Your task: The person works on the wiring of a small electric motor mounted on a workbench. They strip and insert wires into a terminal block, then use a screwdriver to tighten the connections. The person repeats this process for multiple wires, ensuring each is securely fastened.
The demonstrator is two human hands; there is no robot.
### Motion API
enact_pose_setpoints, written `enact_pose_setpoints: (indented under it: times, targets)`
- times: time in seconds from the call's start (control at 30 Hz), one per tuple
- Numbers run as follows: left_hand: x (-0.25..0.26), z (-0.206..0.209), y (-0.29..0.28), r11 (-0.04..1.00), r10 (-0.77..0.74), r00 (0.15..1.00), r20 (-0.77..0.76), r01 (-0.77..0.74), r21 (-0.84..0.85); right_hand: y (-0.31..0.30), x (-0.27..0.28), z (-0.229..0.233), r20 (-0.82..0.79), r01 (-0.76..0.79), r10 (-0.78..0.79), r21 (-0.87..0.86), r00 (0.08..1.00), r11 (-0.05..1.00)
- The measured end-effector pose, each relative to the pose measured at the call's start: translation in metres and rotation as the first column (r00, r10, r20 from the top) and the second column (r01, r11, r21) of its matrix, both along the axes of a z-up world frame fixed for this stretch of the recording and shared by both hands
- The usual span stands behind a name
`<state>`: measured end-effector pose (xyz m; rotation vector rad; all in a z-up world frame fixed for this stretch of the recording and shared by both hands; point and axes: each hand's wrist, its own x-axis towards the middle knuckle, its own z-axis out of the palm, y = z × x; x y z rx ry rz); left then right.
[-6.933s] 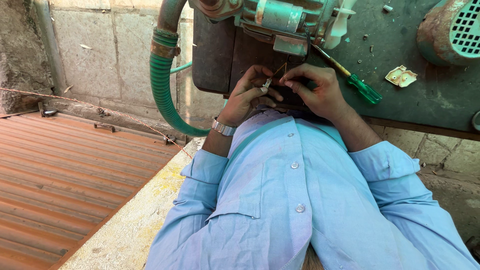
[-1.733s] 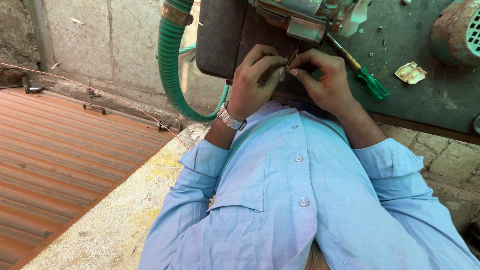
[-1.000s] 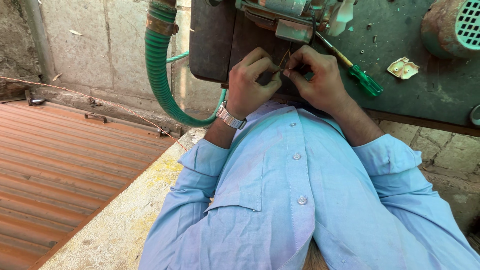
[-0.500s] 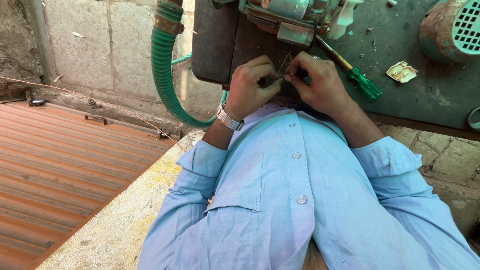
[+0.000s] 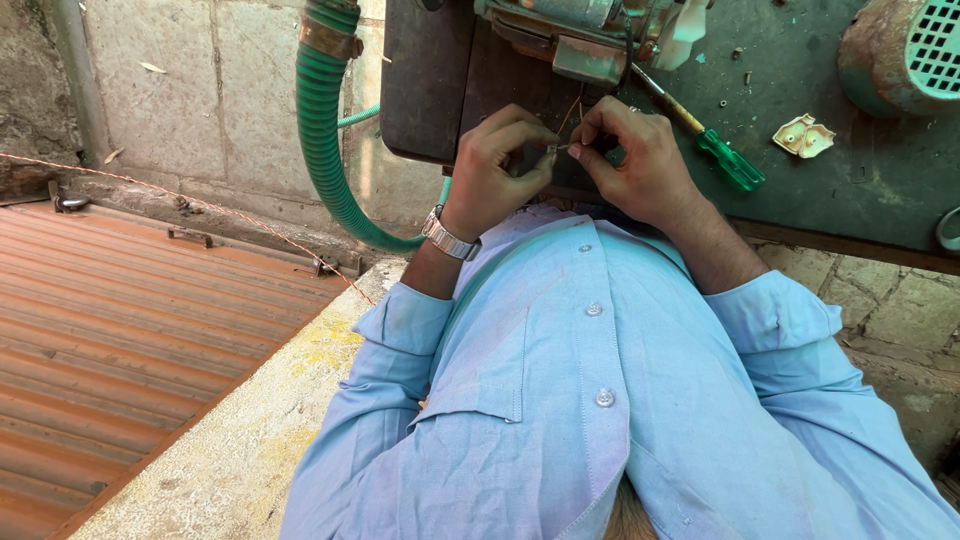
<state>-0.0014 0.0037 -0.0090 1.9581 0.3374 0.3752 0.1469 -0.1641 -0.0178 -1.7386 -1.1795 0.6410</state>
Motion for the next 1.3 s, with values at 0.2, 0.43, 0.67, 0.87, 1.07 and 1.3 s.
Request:
enact_pose_setpoints:
  times: [0.2, 0.43, 0.67, 0.87, 1.07, 1.3]
  targets:
    - [0.0, -0.006, -0.008, 0.996, 0.013, 0.999, 0.03, -0.016, 0.084, 0.0, 0.0, 0.0, 0.087, -0.006, 0.008, -0.021, 0.996, 1.0]
    - [0.007, -0.018, -0.02, 0.991, 0.1, 0.994, 0.051, -0.104, 0.082, -0.001, -0.001, -0.003, 0.086, -0.002, 0.003, -0.01, 0.996, 1.0]
    - [0.009, -0.014, -0.021, 0.989, 0.131, 0.984, 0.121, -0.137, 0.047, -0.002, 0.001, -0.006, 0.069, 0.034, -0.036, 0.033, 0.997, 0.999]
    - [0.007, -0.006, -0.018, 0.989, 0.125, 0.988, 0.096, -0.117, -0.087, 0.002, -0.002, -0.003, 0.059, 0.053, -0.058, 0.071, 0.997, 0.996]
    - [0.004, -0.004, -0.016, 0.988, 0.132, 0.987, 0.09, -0.124, -0.093, 0.004, 0.0, -0.013, 0.11, 0.038, -0.043, 0.049, 0.993, 0.998]
    - [0.004, 0.0, -0.012, 0.99, 0.132, 0.991, 0.012, -0.132, -0.04, 0.008, 0.005, -0.014, 0.127, -0.012, 0.014, -0.016, 0.992, 1.0]
